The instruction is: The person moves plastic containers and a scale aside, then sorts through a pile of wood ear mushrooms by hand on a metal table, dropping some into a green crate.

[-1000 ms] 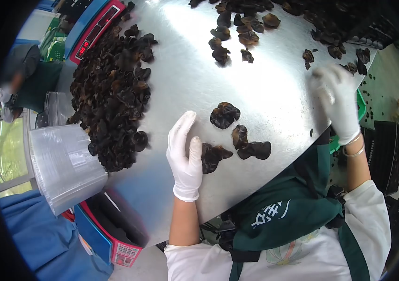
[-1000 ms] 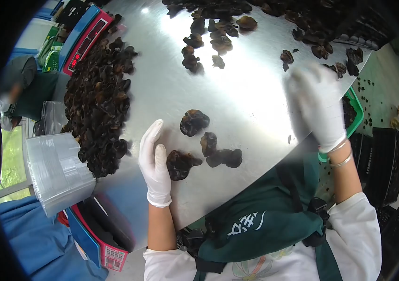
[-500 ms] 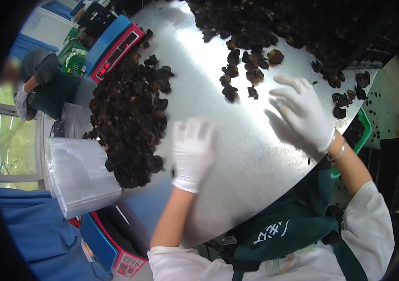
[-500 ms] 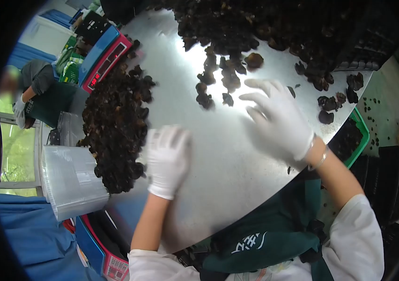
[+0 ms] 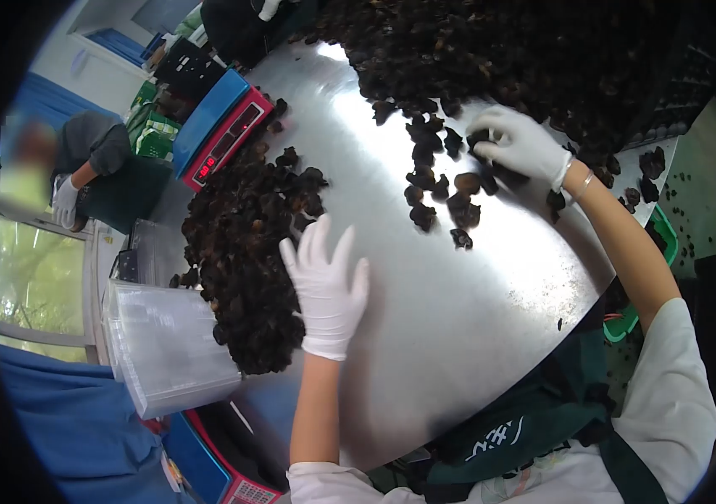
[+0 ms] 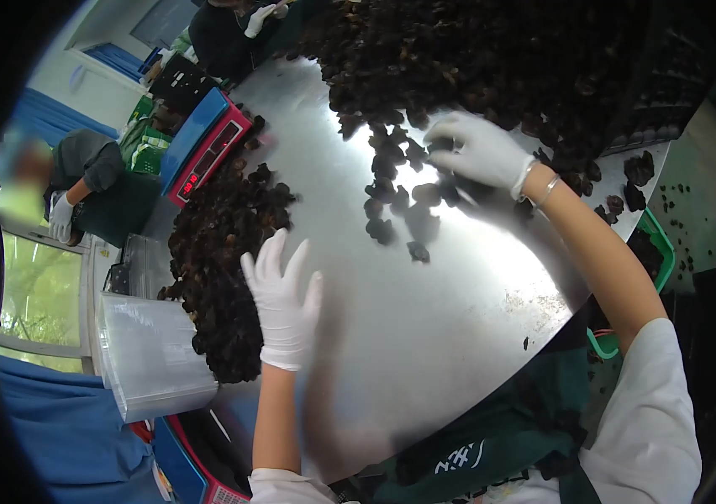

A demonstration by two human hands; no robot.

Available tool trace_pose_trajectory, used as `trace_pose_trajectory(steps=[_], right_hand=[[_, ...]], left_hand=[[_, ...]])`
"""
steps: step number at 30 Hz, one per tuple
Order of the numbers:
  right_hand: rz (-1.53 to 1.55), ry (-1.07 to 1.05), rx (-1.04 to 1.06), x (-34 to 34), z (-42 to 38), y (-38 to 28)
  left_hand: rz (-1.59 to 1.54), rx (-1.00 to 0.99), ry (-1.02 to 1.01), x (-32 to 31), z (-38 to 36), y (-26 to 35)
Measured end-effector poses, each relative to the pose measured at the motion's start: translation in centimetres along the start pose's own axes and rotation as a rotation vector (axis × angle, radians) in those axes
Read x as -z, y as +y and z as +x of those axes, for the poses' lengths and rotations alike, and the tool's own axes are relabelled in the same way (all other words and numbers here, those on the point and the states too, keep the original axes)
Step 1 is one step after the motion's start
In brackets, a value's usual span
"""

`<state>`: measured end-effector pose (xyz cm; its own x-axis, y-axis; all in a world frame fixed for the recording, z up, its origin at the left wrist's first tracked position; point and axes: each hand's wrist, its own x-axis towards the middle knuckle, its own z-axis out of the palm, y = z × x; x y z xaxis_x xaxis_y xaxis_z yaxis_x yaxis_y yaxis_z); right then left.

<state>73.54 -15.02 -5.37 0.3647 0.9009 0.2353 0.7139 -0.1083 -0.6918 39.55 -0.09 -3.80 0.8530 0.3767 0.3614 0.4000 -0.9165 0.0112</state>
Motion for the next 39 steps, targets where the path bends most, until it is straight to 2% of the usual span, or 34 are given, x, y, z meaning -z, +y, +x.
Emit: trace_pose_trajectory(steps=[2, 3, 4, 6, 8, 10, 13, 16, 17, 20, 22, 24, 26, 29, 31, 32, 33, 34, 36, 39], right_hand=[[-0.222, 0.272, -0.028, 0.3, -1.2, 0.7], [-0.328, 0.258, -0.044, 0.1, -1.9, 0.9], [-0.443, 0.1, -0.085, -0.3, -2.7, 1.2], [-0.31, 0.16, -0.002, -2.4, -7.0, -2.1], [-0.466, 0.078, 0.109, -3.6, -10.9, -5.6], [-0.442, -0.266, 0.189, -3.4, -14.0, -8.4], [-0.282, -0.292, 0.458, -4.8, -16.8, -8.6], [-0.151, -0.227, 0.456, -4.9, -16.0, -8.2], [-0.021, -0.185, 0.481, -5.0, -15.3, -7.8], [0.055, -0.096, 0.448, -3.4, -12.0, -7.5], [0.098, -0.093, 0.119, -2.1, -8.4, -8.3], [0.162, 0.122, 0.106, -3.8, -3.8, -5.3], [0.027, 0.275, 0.232, -5.6, 0.2, -3.6], [-0.066, 0.104, -0.063, -5.2, 3.3, -4.3], [-0.058, -0.081, -0.092, -3.9, 2.7, -5.1], [-0.053, -0.18, -0.103, -3.5, 2.3, -5.3], [-0.114, -0.245, 0.048, -3.9, 1.6, -3.1], [-0.196, -0.264, 0.34, -3.6, 0.8, -2.0], [-0.136, -0.29, 0.294, -2.4, -0.6, -1.0], [-0.111, -0.204, 0.088, -1.4, -1.4, -0.7]], left_hand=[[-0.385, 0.064, -0.005, -1.4, 1.5, 2.9], [-0.574, 0.094, -0.002, -2.0, 2.3, 3.9], [-0.569, 0.034, -0.056, -2.7, 3.0, 4.5], [-0.559, -0.081, -0.167, -4.3, 3.7, 5.0], [-0.489, -0.111, -0.163, -4.2, 2.2, 5.7], [-0.517, -0.09, -0.173, -2.1, 0.7, 6.3], [-0.623, 0.092, -0.209, -0.3, -3.4, 6.8], [-0.683, 0.253, -0.176, 0.7, -6.6, 7.7], [-0.695, 0.282, -0.15, 0.8, -7.4, 7.9], [-0.748, 0.365, -0.087, 0.5, -8.3, 8.3], [-0.729, 0.379, -0.067, 0.2, -8.4, 8.4], [-0.649, 0.349, -0.052, -0.1, -8.2, 8.6], [-0.591, 0.299, -0.034, -0.4, -8.3, 8.7], [-0.612, 0.293, -0.01, -0.7, -8.5, 8.5], [-0.651, 0.309, -0.007, -0.7, -8.7, 8.4], [-0.664, 0.313, -0.013, -0.5, -8.6, 8.5], [-0.675, 0.317, -0.019, -0.3, -8.6, 8.5], [-0.661, 0.298, -0.023, -0.3, -8.6, 8.4], [-0.634, 0.258, -0.032, -0.4, -8.6, 8.5], [-0.607, 0.235, -0.036, -0.4, -8.5, 8.5]])
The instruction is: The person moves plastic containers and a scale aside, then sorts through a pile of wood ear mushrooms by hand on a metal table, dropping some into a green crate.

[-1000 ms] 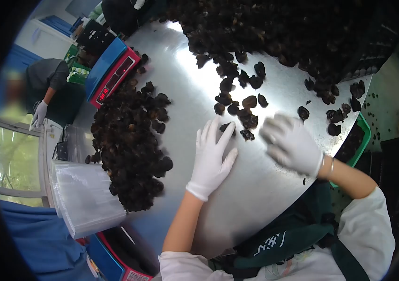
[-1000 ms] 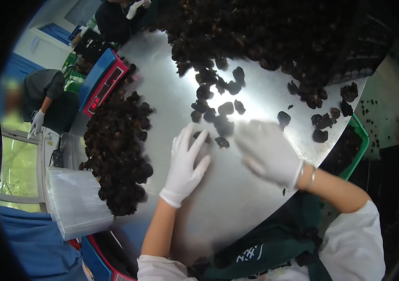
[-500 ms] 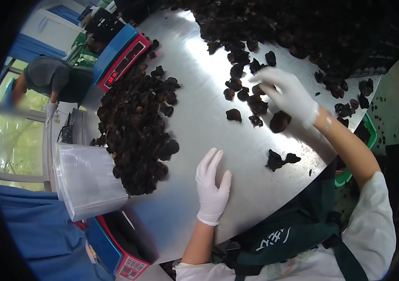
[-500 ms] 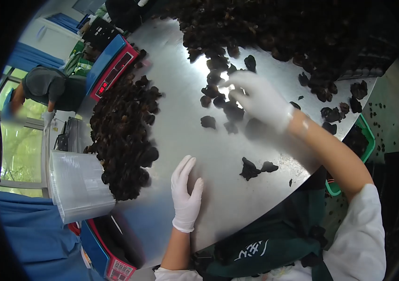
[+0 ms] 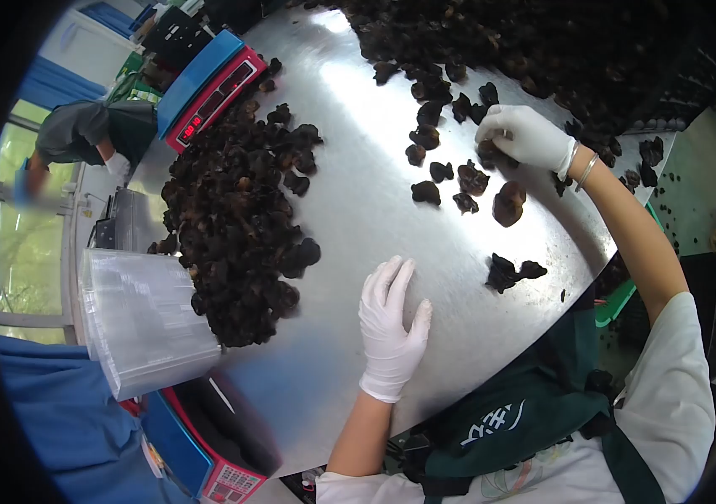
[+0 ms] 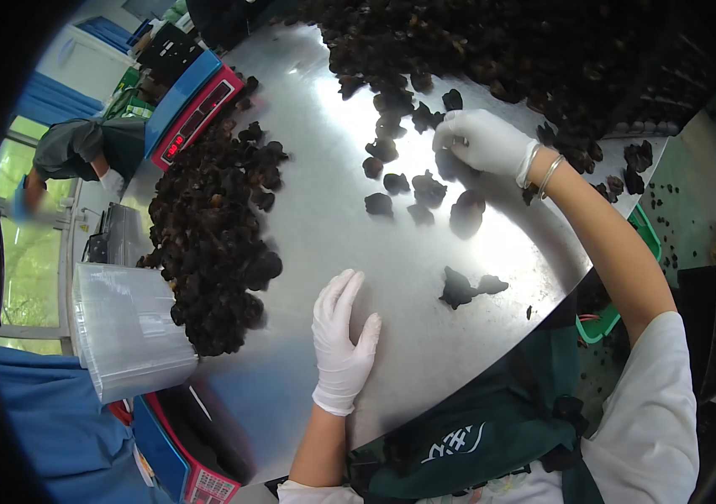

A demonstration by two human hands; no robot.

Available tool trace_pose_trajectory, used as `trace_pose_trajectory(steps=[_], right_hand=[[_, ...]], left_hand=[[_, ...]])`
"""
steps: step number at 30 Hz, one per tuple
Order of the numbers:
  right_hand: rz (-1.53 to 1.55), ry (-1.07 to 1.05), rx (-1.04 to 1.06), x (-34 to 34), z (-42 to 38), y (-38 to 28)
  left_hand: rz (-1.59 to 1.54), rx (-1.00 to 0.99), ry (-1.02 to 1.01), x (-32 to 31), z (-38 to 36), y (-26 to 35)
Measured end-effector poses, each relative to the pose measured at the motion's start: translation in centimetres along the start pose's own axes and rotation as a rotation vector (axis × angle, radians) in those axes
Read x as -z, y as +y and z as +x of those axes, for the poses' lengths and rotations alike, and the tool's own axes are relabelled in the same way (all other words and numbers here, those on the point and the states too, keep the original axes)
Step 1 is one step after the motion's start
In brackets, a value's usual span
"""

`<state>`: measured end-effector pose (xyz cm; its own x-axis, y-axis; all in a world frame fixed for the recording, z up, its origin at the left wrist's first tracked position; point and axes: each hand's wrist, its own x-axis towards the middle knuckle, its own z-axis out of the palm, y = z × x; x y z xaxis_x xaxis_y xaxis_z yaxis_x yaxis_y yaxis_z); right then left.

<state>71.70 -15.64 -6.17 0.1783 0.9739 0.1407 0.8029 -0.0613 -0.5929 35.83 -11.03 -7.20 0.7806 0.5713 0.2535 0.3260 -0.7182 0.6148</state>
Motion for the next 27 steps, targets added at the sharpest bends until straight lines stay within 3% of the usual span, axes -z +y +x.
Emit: trace_pose_trajectory(steps=[4, 8, 11, 15, 16, 19, 23, 25, 27], right_hand=[[-0.004, 0.186, 0.134, -0.6, 0.7, -2.9], [0.039, 0.258, 0.071, -0.6, 1.5, -2.2], [0.189, 0.113, -0.003, 1.0, 0.4, -1.6], [-0.206, 0.005, 0.088, 0.8, -1.8, -0.2], [-0.311, -0.023, 0.024, 1.2, -1.9, 0.3], [0.064, 0.22, 0.051, 0.5, -2.3, 0.7], [0.143, 0.27, 0.063, -1.2, -0.8, -4.3], [0.061, 0.024, -0.167, -2.0, 0.3, -7.0], [-0.091, 0.031, -0.194, -4.1, 1.1, -7.9]], left_hand=[[-0.048, 0.022, -0.002, 0.0, -0.1, -0.3], [-0.042, 0.015, -0.002, 0.1, 0.0, -0.3], [-0.048, 0.023, -0.004, 0.1, 0.0, -0.2], [-0.026, 0.008, -0.017, 0.0, 0.0, -0.1], [-0.024, 0.006, -0.016, 0.0, 0.1, -0.1], [-0.011, 0.006, -0.007, 0.0, 0.0, -0.1], [0.015, 0.004, -0.005, -0.1, 0.0, 0.1], [0.031, -0.001, -0.007, -0.2, 0.2, 0.1], [0.047, 0.006, -0.009, -0.2, 0.0, 0.0]])
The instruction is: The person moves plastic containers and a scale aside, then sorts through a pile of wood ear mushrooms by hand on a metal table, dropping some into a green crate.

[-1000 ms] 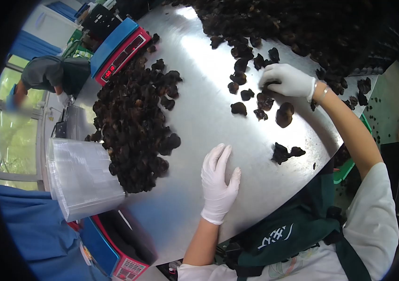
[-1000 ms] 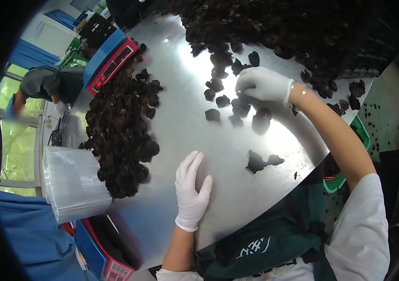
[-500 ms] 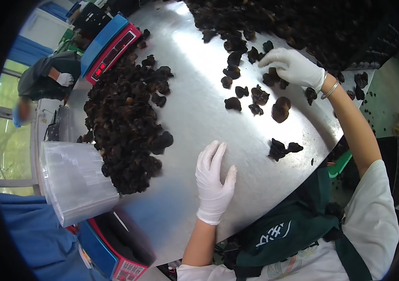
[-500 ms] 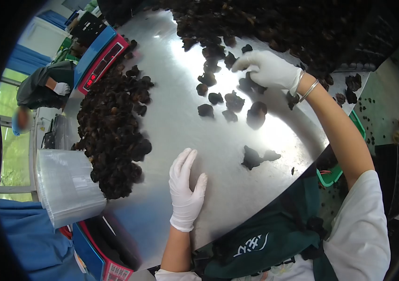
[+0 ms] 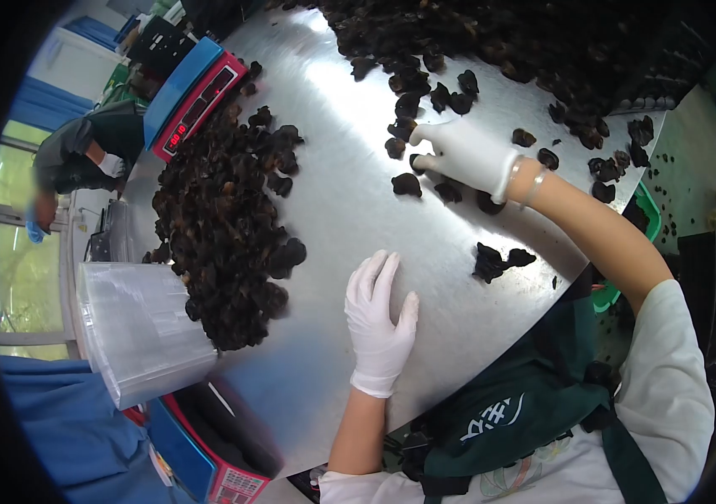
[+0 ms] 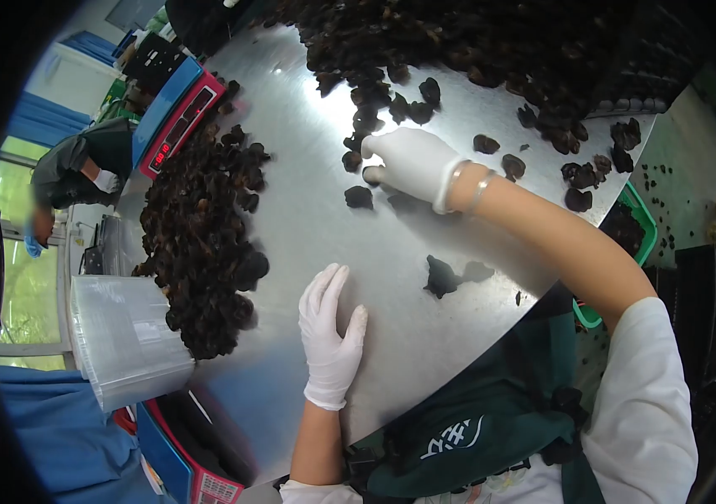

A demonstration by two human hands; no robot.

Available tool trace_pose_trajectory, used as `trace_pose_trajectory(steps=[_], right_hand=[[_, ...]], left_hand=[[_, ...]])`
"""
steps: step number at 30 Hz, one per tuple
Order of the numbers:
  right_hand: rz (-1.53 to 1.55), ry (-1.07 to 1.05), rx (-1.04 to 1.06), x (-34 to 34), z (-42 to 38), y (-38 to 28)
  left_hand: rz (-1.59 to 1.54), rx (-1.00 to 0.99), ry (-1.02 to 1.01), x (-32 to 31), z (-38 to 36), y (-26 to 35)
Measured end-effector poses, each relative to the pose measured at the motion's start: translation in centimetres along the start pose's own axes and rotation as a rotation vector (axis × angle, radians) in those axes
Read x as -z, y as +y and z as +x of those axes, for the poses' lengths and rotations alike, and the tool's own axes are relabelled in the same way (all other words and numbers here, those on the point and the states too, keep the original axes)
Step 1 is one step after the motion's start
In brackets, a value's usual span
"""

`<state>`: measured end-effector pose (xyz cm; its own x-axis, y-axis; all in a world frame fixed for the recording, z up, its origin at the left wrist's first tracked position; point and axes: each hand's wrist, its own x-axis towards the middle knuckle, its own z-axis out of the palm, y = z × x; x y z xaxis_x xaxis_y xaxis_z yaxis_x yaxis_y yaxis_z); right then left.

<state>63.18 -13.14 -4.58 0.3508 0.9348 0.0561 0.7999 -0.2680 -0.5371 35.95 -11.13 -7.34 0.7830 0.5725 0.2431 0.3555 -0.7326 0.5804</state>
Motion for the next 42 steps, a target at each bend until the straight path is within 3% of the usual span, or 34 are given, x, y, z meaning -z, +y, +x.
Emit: trace_pose_trajectory(steps=[2, 5, 9, 10, 12, 14, 16, 17, 18, 19, 20, 22, 24, 27, 34, 38, 42], right_hand=[[-0.189, -0.013, 0.029, -1.0, 1.2, 0.1], [-0.105, 0.075, 0.072, 0.0, 1.6, -0.4], [-0.224, 0.138, 0.058, -1.6, 1.5, -1.9], [-0.271, -0.052, 0.073, -2.7, 1.7, -2.2], [0.355, -0.056, 0.535, -4.0, 0.5, -3.3], [0.489, -0.162, 0.162, 1.0, -0.4, -5.9], [0.645, 0.0, 0.026, 2.5, -0.4, -4.6], [0.64, 0.123, 0.096, 2.7, 0.2, -1.7], [0.487, 0.154, 0.088, 4.1, -0.2, -0.3], [0.377, 0.086, -0.086, 5.4, -2.0, -0.6], [0.276, 0.051, 0.022, 4.5, -3.1, 2.0], [-0.044, 0.008, 0.039, 3.2, -7.1, 2.5], [0.144, -0.126, 0.006, 2.7, -9.7, 4.0], [0.634, -0.088, -0.125, 3.4, -11.6, 3.5], [1.577, -0.141, 0.054, 2.9, -12.1, 1.1], [1.775, -0.205, 0.061, 2.6, -12.7, -0.1], [1.425, -0.143, -0.007, 4.4, -13.4, -0.9]], left_hand=[[-0.03, -0.005, 0.005, 0.0, 0.0, 0.0], [-0.044, -0.011, 0.008, 0.1, 0.1, 0.0], [-0.155, 0.069, 0.048, -0.1, -0.4, -0.1], [-0.155, 0.08, 0.094, 0.0, -0.4, 0.0], [-0.154, 0.099, 0.183, 0.2, -0.3, 0.2], [-0.147, 0.134, 0.179, 0.7, -0.4, 0.3], [-0.143, 0.19, 0.184, 0.8, -0.5, 0.5], [-0.116, 0.205, 0.163, 0.6, -0.7, 0.2], [-0.124, 0.21, 0.154, 0.5, -0.7, 0.3], [-0.134, 0.213, 0.148, 0.3, -0.7, 0.4], [-0.141, 0.219, 0.141, 0.2, -0.8, 0.5], [-0.168, 0.212, 0.126, 0.2, -0.9, 0.6], [-0.154, 0.196, 0.105, 0.2, -0.8, 0.5], [-0.108, 0.182, 0.088, 0.1, -0.9, 0.3], [-0.142, 0.206, 0.153, -0.1, -0.7, 0.5], [-0.154, 0.209, 0.163, 0.1, -0.8, 0.5], [-0.151, 0.191, 0.17, -0.1, -0.9, 0.4]])
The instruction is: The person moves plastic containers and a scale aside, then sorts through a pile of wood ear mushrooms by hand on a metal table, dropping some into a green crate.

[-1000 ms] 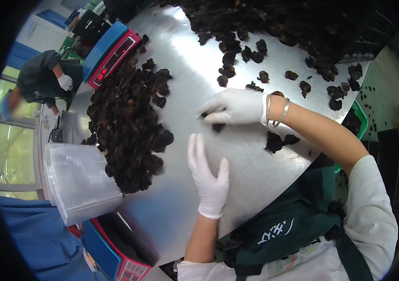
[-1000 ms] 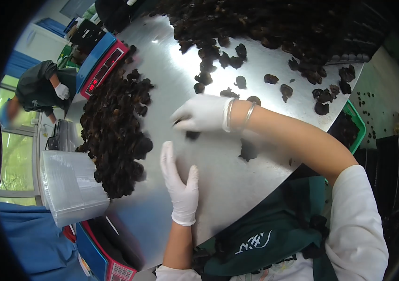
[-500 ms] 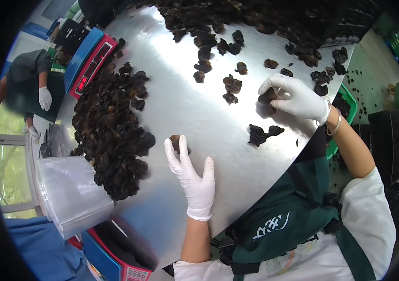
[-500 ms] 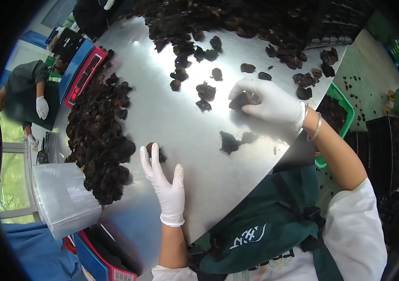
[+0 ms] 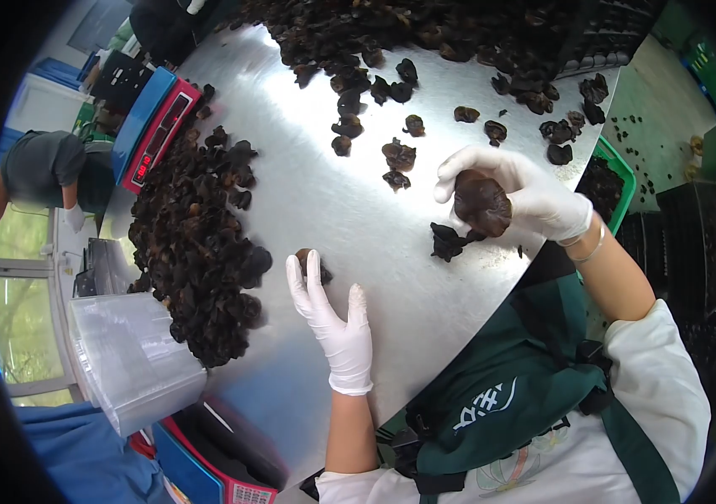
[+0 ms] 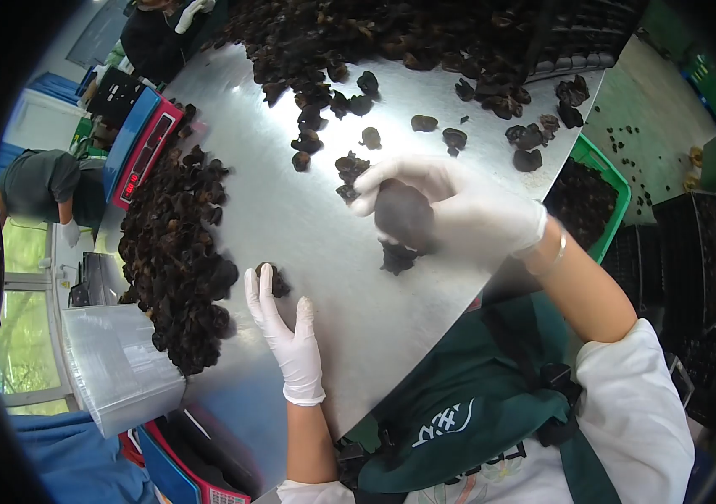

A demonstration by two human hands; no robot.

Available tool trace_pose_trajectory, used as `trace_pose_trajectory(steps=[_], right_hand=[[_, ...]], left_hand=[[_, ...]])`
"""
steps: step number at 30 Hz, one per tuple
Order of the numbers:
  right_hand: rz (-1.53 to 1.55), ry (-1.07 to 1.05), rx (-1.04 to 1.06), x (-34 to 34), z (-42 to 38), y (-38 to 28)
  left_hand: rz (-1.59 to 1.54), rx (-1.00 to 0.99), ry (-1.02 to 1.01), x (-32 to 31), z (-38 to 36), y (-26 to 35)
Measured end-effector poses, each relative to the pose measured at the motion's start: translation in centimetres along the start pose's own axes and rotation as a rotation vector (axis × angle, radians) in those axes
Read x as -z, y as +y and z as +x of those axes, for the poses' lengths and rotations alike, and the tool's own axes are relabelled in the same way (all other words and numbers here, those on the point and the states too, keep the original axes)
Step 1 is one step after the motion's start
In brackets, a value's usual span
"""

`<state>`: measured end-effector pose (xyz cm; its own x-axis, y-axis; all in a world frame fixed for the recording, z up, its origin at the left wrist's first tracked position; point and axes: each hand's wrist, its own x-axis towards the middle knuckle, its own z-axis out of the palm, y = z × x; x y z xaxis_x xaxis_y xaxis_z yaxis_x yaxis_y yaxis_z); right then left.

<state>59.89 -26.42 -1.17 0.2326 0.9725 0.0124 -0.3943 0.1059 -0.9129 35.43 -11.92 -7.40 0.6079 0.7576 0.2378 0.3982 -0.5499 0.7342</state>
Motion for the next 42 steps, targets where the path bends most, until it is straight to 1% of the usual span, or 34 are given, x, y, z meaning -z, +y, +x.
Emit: trace_pose_trajectory(steps=[2, 3, 4, 5, 6, 7, 8, 9, 10, 12, 13, 15, 16, 18, 19, 22, 23, 24, 25, 26, 27, 28, 29, 30, 32, 34, 36, 37, 38, 39, 40, 41, 42], right_hand=[[-0.288, 0.041, -0.051, 1.5, -1.0, -1.2], [-0.434, -0.038, -0.04, 2.9, -1.2, -1.3], [-0.546, -0.08, -0.145, 3.0, -1.5, -2.2], [-0.684, -0.134, -0.199, 3.5, -2.0, -2.2], [-0.824, -0.188, -0.25, 3.8, -2.1, -2.1], [-0.945, -0.203, -0.257, 3.7, -2.0, -1.6], [-1.014, -0.264, -0.125, 3.2, -1.5, -0.6], [-0.965, -0.219, -0.28, 2.1, -1.3, 0.0], [-0.911, -0.172, -0.434, -0.4, 0.0, 0.1], [-1.039, -0.262, 0.071, -2.4, 2.7, 5.4], [-0.981, -0.219, 0.193, -3.9, 4.0, 7.3], [-0.908, -0.214, 0.354, -5.3, 7.8, 8.5], [-0.896, -0.257, 0.391, -5.0, 10.3, 8.0], [-1.309, -0.026, 0.346, -5.5, 13.9, 6.4], [-1.51, 0.099, 0.315, -5.4, 14.9, 5.7], [-2.073, 0.21, 0.489, -1.9, 18.0, 9.4], [-1.907, 0.192, 0.326, -1.4, 17.7, 8.9], [-1.82, 0.235, 0.301, -0.1, 17.5, 9.2], [-1.815, 0.263, 0.288, 0.8, 16.0, 8.5], [-1.751, 0.297, 0.15, 1.2, 13.9, 7.2], [-1.872, 0.284, 0.018, 1.8, 11.8, 5.7], [-1.87, 0.409, 0.067, 3.0, 9.5, 5.0], [-1.956, 0.403, 0.025, 5.4, 7.4, 4.7], [-1.938, 0.423, 0.068, 6.7, 4.6, 2.9], [-1.906, 0.595, 0.216, 11.0, -0.3, 2.1], [-1.982, 0.691, 0.088, 14.6, -4.6, 0.8], [-2.183, 0.727, 0.145, 19.3, -8.4, -0.5], [-2.231, 0.823, 0.16, 21.6, -10.1, -1.0], [-2.274, 0.922, 0.177, 22.3, -10.6, -1.7], [-2.216, 0.966, 0.21, 22.7, -11.0, -2.3], [-2.128, 0.912, 0.293, 21.5, -10.0, -2.9], [-2.035, 0.86, 0.368, 19.0, -8.0, -3.2], [-1.939, 0.814, 0.44, 16.6, -5.8, -3.2]], left_hand=[[0.001, -0.007, 0.011, 0.0, 0.0, 0.2], [-0.02, -0.011, -0.002, 0.2, 0.1, 0.2], [-0.04, -0.015, -0.014, 0.4, 0.1, 0.3], [-0.06, -0.019, -0.026, 0.6, 0.1, 0.3], [-0.076, -0.065, 0.0, 0.6, 0.0, 0.3], [-0.092, -0.113, 0.026, 0.6, -0.1, 0.2], [-0.109, -0.163, 0.051, 0.6, -0.1, 0.2], [-0.084, -0.217, 0.058, 0.5, -0.2, 0.3], [-0.059, -0.273, 0.065, 0.4, -0.2, 0.4], [-0.01, -0.362, 0.096, 0.1, -0.2, 0.8], [0.013, -0.399, 0.119, 0.0, -0.3, 1.1], [0.08, -0.462, 0.176, 0.2, -0.3, 1.1], [0.074, -0.458, 0.215, 0.4, -0.5, 0.9], [0.057, -0.443, 0.295, 0.3, -0.8, 0.3], [0.024, -0.42, 0.294, 0.1, -0.8, 0.0], [0.02, -0.366, 0.23, 0.1, -0.5, 0.1], [0.007, -0.366, 0.213, 0.1, -0.5, 0.2], [0.006, -0.351, 0.2, 0.4, -0.5, 0.1], [0.001, -0.331, 0.193, 0.5, -0.6, 0.0], [-0.005, -0.307, 0.188, 0.6, -0.8, -0.1], [-0.041, -0.293, 0.188, 0.7, -0.9, -0.1], [-0.072, -0.262, 0.191, 0.8, -1.0, 0.0], [-0.102, -0.232, 0.191, 1.0, -1.1, 0.3], [-0.132, -0.206, 0.19, 1.1, -1.0, 0.4], [0.006, -0.286, 0.054, 1.4, -0.3, 0.6], [0.12, -0.36, -0.074, 1.0, 0.1, 0.8], [0.209, -0.429, -0.202, 0.0, 0.1, 1.2], [0.266, -0.498, -0.275, -0.3, 0.1, 1.6], [0.333, -0.533, -0.313, -0.4, 0.5, 1.8], [0.4, -0.566, -0.348, -0.4, 1.1, 2.0], [0.469, -0.597, -0.384, -0.4, 1.9, 2.1], [0.482, -0.539, -0.397, -0.6, 3.0, 1.9], [0.516, -0.534, -0.378, -0.7, 4.3, 1.4]])
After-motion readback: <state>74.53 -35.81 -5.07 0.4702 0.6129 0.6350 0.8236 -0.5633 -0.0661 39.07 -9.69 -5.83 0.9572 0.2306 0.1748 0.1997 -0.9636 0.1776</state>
